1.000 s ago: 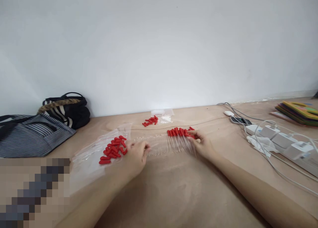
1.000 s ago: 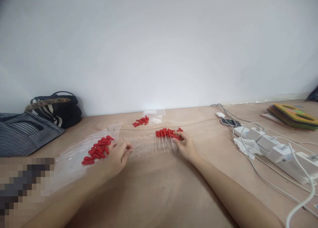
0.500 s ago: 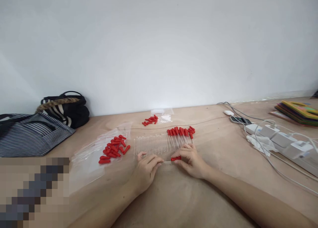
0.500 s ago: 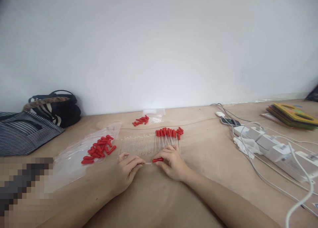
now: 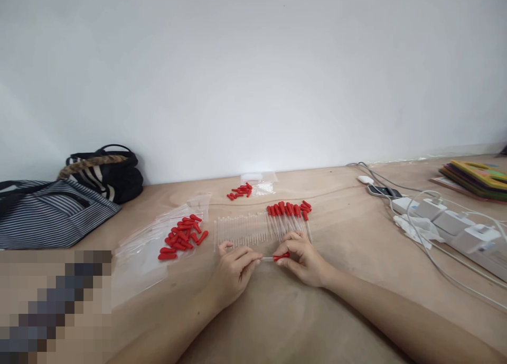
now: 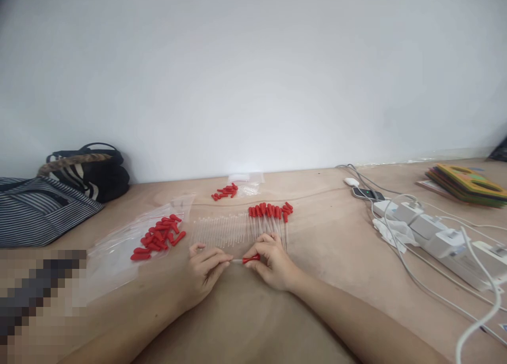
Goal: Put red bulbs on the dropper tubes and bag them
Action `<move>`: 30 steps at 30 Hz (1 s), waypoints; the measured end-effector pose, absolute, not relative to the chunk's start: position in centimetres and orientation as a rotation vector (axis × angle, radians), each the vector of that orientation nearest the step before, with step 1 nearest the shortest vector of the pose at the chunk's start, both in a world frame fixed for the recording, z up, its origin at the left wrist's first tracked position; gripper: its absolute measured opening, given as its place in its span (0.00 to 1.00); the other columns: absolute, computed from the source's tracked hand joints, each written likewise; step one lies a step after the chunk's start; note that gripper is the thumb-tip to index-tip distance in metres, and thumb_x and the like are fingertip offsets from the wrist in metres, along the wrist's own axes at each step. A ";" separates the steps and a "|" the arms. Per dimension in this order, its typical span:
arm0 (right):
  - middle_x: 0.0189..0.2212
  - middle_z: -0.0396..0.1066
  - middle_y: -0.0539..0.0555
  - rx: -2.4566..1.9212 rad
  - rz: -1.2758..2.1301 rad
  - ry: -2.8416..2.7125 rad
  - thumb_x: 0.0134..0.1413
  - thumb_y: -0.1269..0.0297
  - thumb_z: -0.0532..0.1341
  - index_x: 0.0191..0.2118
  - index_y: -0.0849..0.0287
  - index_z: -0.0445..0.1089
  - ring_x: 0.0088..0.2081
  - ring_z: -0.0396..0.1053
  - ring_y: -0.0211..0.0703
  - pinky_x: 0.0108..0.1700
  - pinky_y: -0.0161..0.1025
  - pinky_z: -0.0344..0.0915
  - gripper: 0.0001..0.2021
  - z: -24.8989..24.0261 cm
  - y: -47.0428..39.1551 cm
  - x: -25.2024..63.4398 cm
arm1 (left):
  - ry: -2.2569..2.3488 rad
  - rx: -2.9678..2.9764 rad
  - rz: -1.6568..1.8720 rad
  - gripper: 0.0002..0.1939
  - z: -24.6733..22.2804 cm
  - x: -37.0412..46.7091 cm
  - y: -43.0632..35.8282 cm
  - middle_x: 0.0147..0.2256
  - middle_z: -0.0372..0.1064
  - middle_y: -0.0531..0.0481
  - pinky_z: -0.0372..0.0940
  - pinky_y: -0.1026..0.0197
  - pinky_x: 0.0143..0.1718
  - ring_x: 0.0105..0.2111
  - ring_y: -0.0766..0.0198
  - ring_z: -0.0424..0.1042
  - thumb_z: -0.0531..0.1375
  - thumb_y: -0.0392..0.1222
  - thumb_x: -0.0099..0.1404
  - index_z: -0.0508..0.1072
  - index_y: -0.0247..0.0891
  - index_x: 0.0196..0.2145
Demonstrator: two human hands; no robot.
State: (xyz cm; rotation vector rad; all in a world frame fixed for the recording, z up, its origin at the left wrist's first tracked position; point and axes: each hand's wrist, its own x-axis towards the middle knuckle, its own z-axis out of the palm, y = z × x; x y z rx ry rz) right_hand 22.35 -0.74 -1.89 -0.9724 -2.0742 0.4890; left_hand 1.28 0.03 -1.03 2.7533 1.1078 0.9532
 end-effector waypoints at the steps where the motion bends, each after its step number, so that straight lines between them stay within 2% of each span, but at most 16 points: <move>1: 0.26 0.68 0.51 -0.970 0.499 -2.065 0.51 0.64 0.58 0.29 0.57 0.68 0.34 0.63 0.41 0.44 0.46 0.52 0.04 -2.0 -0.7 22.3 | 1.100 2.756 0.959 0.11 -1.1 1.3 0.0 0.28 0.73 0.55 0.47 0.57 0.41 0.28 0.68 0.70 0.50 0.37 0.63 0.71 0.43 0.33; 13: 0.25 0.69 0.51 -0.953 0.554 -1.997 0.48 0.64 0.60 0.26 0.56 0.70 0.33 0.64 0.40 0.44 0.46 0.54 0.04 -2.5 -0.5 21.9 | 1.112 2.781 0.952 0.11 -1.5 1.3 -0.2 0.28 0.73 0.54 0.47 0.56 0.41 0.27 0.68 0.69 0.50 0.37 0.63 0.72 0.43 0.34; 30: 0.27 0.70 0.50 -0.929 0.528 -1.999 0.48 0.65 0.61 0.30 0.56 0.70 0.34 0.66 0.40 0.45 0.47 0.53 0.03 -2.4 -0.7 21.3 | 1.057 2.691 1.040 0.11 -1.4 1.9 -0.7 0.27 0.74 0.54 0.48 0.54 0.42 0.25 0.67 0.70 0.49 0.36 0.63 0.71 0.42 0.32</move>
